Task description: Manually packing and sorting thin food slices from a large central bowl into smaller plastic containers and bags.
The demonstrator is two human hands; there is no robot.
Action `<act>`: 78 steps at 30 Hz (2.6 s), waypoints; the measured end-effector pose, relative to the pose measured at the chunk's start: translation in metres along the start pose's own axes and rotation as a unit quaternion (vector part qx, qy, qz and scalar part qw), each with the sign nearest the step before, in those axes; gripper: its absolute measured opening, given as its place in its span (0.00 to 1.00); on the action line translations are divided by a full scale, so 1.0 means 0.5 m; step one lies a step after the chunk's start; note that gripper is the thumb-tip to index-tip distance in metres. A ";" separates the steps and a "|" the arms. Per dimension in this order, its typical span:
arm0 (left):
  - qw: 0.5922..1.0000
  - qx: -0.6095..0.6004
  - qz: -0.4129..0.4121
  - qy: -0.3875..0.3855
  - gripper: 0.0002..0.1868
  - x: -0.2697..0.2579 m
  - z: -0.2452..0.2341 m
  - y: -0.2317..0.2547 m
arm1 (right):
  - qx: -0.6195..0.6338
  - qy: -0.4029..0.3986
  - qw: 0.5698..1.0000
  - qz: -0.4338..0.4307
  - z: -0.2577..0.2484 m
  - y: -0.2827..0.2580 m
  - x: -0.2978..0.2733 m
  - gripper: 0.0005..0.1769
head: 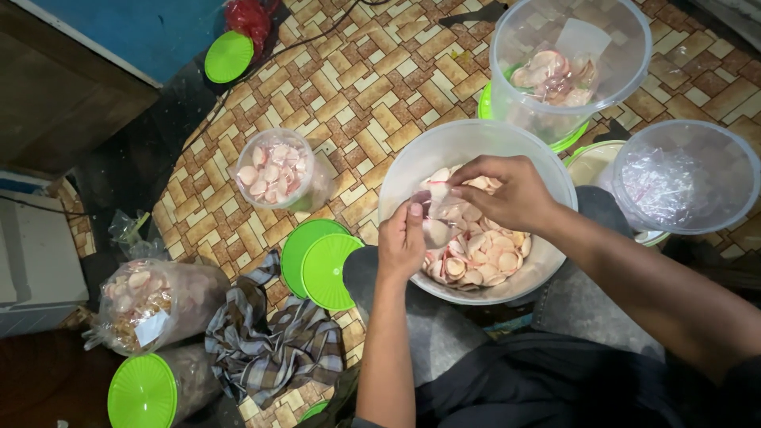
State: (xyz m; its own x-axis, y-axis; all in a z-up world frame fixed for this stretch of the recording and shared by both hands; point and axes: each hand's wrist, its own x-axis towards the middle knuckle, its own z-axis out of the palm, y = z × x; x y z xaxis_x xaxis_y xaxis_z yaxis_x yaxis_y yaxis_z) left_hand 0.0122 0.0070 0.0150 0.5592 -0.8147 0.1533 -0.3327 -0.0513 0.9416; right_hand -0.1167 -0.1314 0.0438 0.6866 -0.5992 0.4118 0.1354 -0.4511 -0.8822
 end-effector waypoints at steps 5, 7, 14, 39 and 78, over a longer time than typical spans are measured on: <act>1.000 0.029 0.006 0.003 0.17 -0.006 0.005 -0.031 | -0.028 -0.009 0.999 -0.013 0.004 -0.004 -0.007 0.09; 0.999 0.035 0.007 0.002 0.17 -0.007 0.007 -0.042 | -0.036 -0.021 0.999 -0.012 0.006 -0.010 -0.008 0.09; 0.998 -0.027 0.050 0.024 0.17 -0.007 0.002 0.000 | -0.040 -0.084 0.995 -0.041 0.009 -0.004 -0.020 0.18; 0.989 -0.012 0.029 0.147 0.16 0.000 0.007 -0.026 | -0.196 -0.433 0.865 0.162 -0.016 0.051 0.016 0.16; 0.997 -0.037 0.047 0.046 0.13 -0.006 0.007 -0.042 | 0.030 0.057 0.982 0.180 -0.113 -0.059 -0.002 0.18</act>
State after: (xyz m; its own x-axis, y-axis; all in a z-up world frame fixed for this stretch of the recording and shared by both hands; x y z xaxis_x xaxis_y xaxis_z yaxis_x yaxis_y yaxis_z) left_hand 0.0147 0.0084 -0.0063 0.5964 -0.7579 0.2645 -0.3314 0.0676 0.9411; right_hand -0.1619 -0.1549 0.0822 0.6138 -0.7843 0.0905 -0.0581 -0.1592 -0.9855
